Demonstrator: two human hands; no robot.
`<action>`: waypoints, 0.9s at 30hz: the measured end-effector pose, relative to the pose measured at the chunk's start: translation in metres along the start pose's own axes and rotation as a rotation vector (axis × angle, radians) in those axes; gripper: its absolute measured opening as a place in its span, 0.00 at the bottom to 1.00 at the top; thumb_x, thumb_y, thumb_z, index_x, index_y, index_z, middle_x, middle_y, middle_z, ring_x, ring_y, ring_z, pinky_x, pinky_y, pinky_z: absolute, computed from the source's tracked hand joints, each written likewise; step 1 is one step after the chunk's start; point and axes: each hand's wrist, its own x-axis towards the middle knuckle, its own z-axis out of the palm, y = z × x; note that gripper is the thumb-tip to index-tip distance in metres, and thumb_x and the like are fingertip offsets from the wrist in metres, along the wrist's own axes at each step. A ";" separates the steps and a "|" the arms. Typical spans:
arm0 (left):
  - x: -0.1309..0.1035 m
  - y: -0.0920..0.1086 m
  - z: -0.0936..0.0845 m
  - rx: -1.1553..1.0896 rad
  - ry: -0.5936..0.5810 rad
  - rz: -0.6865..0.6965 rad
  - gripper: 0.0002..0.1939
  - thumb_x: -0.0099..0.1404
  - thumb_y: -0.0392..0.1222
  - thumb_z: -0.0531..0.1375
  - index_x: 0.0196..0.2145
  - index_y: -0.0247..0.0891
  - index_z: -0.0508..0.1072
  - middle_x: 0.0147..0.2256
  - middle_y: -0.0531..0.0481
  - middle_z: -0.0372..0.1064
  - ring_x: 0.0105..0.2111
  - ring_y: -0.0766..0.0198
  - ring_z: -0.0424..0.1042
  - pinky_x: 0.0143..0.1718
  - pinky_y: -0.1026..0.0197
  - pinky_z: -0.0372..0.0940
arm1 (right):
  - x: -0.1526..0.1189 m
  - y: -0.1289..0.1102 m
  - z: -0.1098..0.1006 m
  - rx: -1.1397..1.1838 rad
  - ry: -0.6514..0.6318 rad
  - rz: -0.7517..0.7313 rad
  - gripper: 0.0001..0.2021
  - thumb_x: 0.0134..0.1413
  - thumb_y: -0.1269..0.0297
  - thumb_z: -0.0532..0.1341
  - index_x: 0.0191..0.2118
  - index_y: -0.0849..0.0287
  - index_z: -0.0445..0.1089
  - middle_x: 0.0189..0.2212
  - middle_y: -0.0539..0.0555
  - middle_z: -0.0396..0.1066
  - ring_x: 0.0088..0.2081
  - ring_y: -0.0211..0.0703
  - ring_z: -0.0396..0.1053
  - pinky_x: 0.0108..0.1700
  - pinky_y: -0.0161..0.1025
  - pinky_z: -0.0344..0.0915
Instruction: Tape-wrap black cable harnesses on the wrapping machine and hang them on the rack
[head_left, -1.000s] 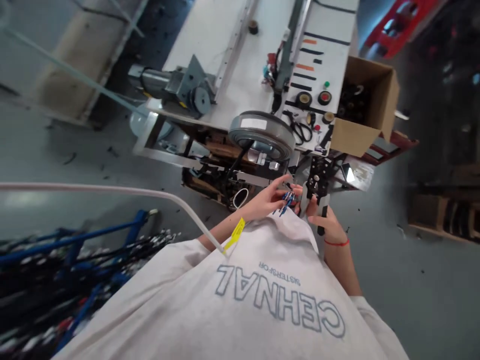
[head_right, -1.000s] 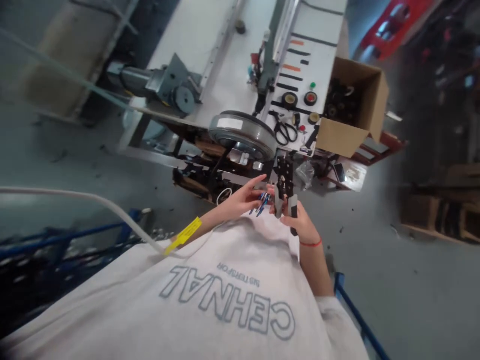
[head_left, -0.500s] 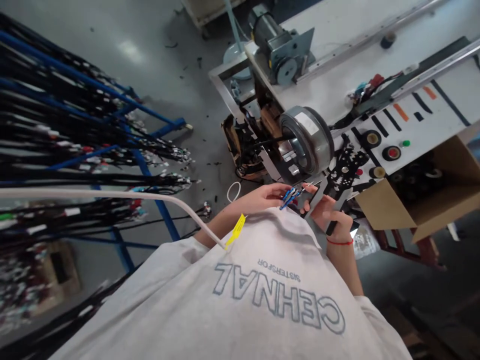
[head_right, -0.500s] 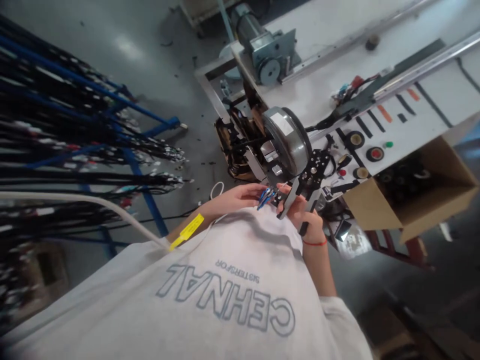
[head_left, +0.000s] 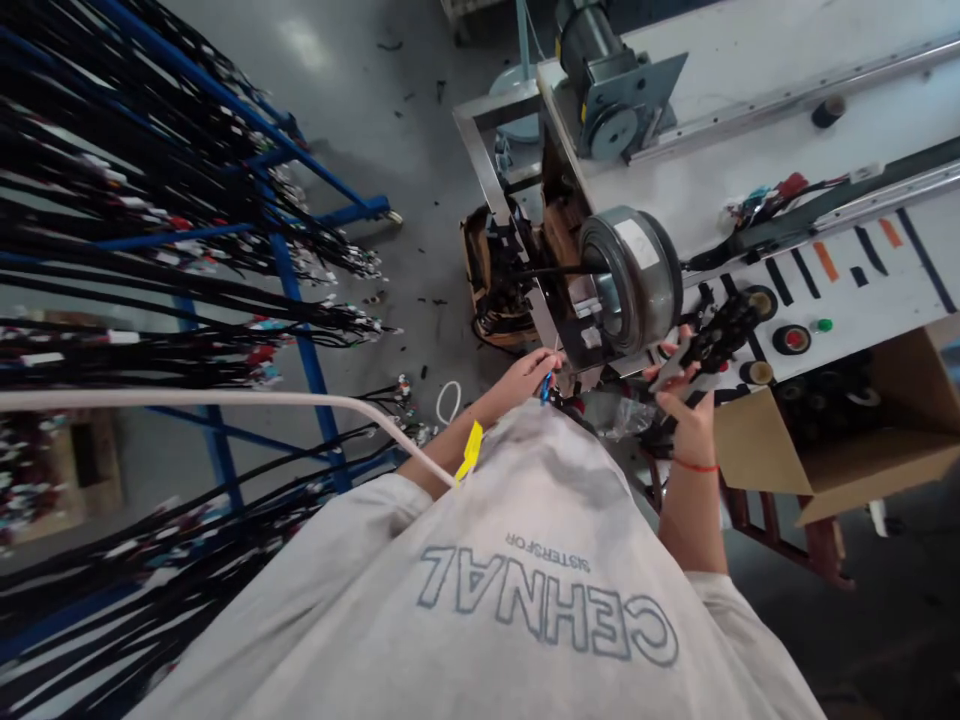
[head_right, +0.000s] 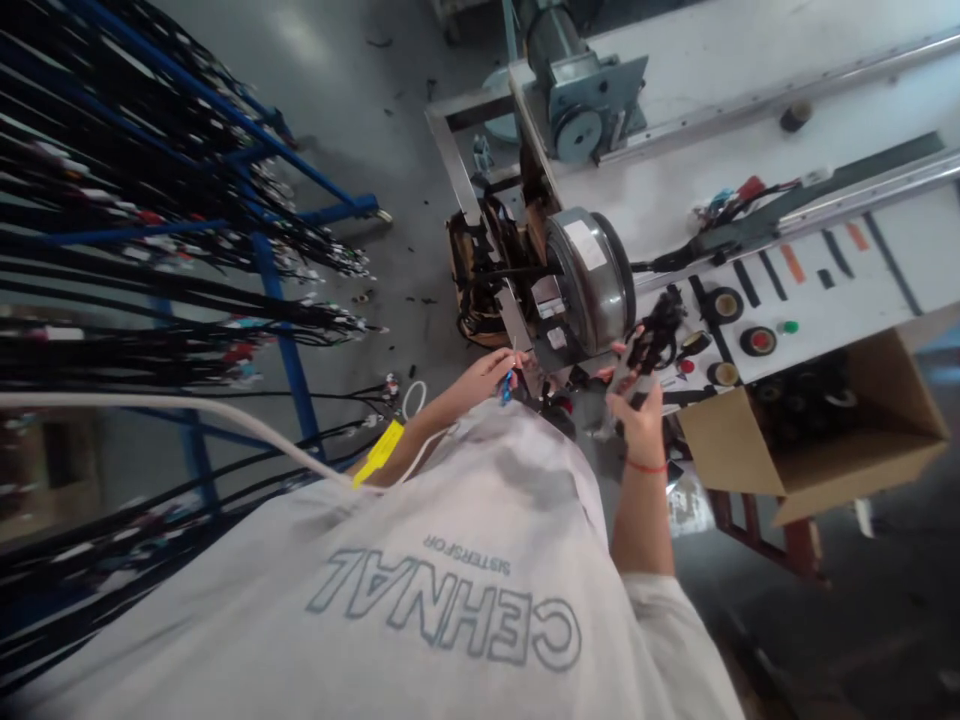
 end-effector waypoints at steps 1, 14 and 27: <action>0.011 -0.003 -0.001 -0.039 -0.004 -0.023 0.21 0.67 0.60 0.56 0.36 0.37 0.67 0.34 0.49 0.70 0.28 0.69 0.68 0.27 0.68 0.60 | 0.017 0.001 -0.012 0.063 -0.020 0.003 0.26 0.37 0.62 0.65 0.48 0.49 0.68 0.37 0.52 0.72 0.41 0.51 0.70 0.49 0.52 0.67; 0.054 0.012 0.008 -0.136 -0.323 -0.283 0.19 0.65 0.57 0.59 0.34 0.36 0.68 0.26 0.53 0.67 0.22 0.71 0.62 0.25 0.66 0.58 | 0.083 -0.067 -0.019 0.217 -0.088 0.356 0.15 0.37 0.67 0.61 0.37 0.58 0.75 0.19 0.52 0.65 0.23 0.43 0.63 0.27 0.44 0.61; 0.028 0.001 -0.011 0.327 -0.233 -0.104 0.19 0.67 0.50 0.53 0.38 0.33 0.77 0.24 0.53 0.66 0.24 0.67 0.60 0.26 0.65 0.54 | 0.140 -0.142 0.021 -0.086 -0.097 0.602 0.15 0.59 0.80 0.47 0.34 0.66 0.71 0.17 0.48 0.64 0.18 0.33 0.67 0.18 0.26 0.57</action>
